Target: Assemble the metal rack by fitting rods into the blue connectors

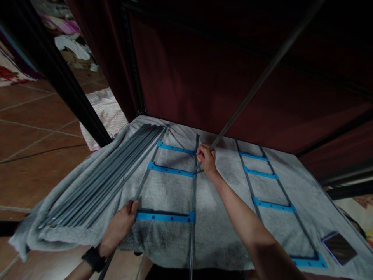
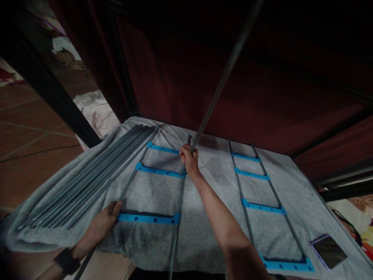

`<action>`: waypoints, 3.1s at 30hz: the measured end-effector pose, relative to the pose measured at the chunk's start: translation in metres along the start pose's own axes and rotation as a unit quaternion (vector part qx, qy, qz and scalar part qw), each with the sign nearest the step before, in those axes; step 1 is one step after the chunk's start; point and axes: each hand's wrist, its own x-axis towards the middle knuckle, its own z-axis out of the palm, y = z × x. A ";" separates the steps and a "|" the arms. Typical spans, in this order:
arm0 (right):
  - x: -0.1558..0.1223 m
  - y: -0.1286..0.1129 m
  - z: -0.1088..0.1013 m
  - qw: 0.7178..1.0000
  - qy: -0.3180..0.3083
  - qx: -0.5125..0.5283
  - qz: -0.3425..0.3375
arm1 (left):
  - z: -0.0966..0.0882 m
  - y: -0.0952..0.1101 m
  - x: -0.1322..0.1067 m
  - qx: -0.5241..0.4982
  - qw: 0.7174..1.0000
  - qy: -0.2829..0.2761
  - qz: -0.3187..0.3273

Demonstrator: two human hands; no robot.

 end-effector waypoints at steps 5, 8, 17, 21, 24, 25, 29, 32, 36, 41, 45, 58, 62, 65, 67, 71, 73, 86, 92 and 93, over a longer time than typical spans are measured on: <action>0.003 0.005 0.002 1.000 -0.008 -0.005 0.016 | 0.006 -0.007 0.001 0.029 0.999 -0.011 0.011; 0.004 0.007 0.002 1.000 0.000 -0.003 0.017 | 0.006 -0.007 0.002 -0.006 0.999 -0.014 -0.031; 0.006 0.010 0.004 1.000 0.016 -0.009 0.010 | 0.006 0.003 -0.004 0.210 0.977 -0.032 0.034; 0.006 0.006 0.007 0.998 0.047 -0.042 -0.008 | -0.002 0.016 -0.009 0.231 0.972 -0.019 0.047; 0.006 0.003 0.009 0.993 0.084 -0.081 -0.014 | -0.011 0.031 -0.014 0.202 0.979 -0.014 -0.013; 0.006 0.004 0.010 0.991 0.094 -0.093 -0.011 | -0.013 0.036 -0.016 0.198 0.979 -0.001 -0.039; 0.003 0.012 0.014 0.985 0.129 -0.115 0.011 | -0.017 0.043 -0.021 0.217 0.969 0.115 -0.020; 0.001 0.020 0.016 0.982 0.155 -0.105 0.019 | -0.012 0.042 -0.015 0.191 0.961 0.153 0.129; 0.002 0.027 0.017 0.981 0.165 -0.101 0.006 | 0.003 0.058 0.014 0.103 0.948 0.176 0.244; 0.001 0.030 0.016 0.980 0.165 -0.110 -0.015 | 0.025 0.109 0.076 0.066 0.937 0.162 0.303; -0.003 0.030 0.017 0.982 0.153 -0.108 -0.030 | 0.042 0.142 0.119 0.071 0.935 0.100 0.333; -0.003 0.031 0.013 0.989 0.114 -0.096 0.005 | 0.068 0.156 0.150 0.080 0.950 0.038 0.299; -0.005 0.030 0.011 0.990 0.112 -0.079 0.022 | 0.068 0.157 0.147 0.077 0.948 0.045 0.305; -0.006 0.029 0.009 0.992 0.108 -0.066 0.027 | 0.069 0.158 0.146 0.075 0.949 0.046 0.303; -0.007 0.028 0.008 0.993 0.103 -0.060 0.024 | 0.068 0.160 0.145 0.070 0.951 0.041 0.298; -0.009 0.026 0.005 0.994 0.099 -0.049 0.000 | 0.051 0.151 0.140 0.028 0.948 0.039 0.315; -0.011 0.026 0.004 0.994 0.096 -0.046 -0.008 | 0.031 0.131 0.131 0.013 0.953 0.089 0.290; -0.008 0.028 0.004 0.987 0.122 -0.106 -0.004 | -0.043 0.005 0.074 0.202 0.969 0.137 -0.038; -0.007 0.026 0.000 0.986 0.109 -0.125 -0.011 | -0.056 0.016 0.056 0.135 0.978 0.132 -0.085; -0.006 0.025 0.000 0.986 0.106 -0.128 -0.010 | -0.058 0.014 0.052 0.116 0.980 0.136 -0.087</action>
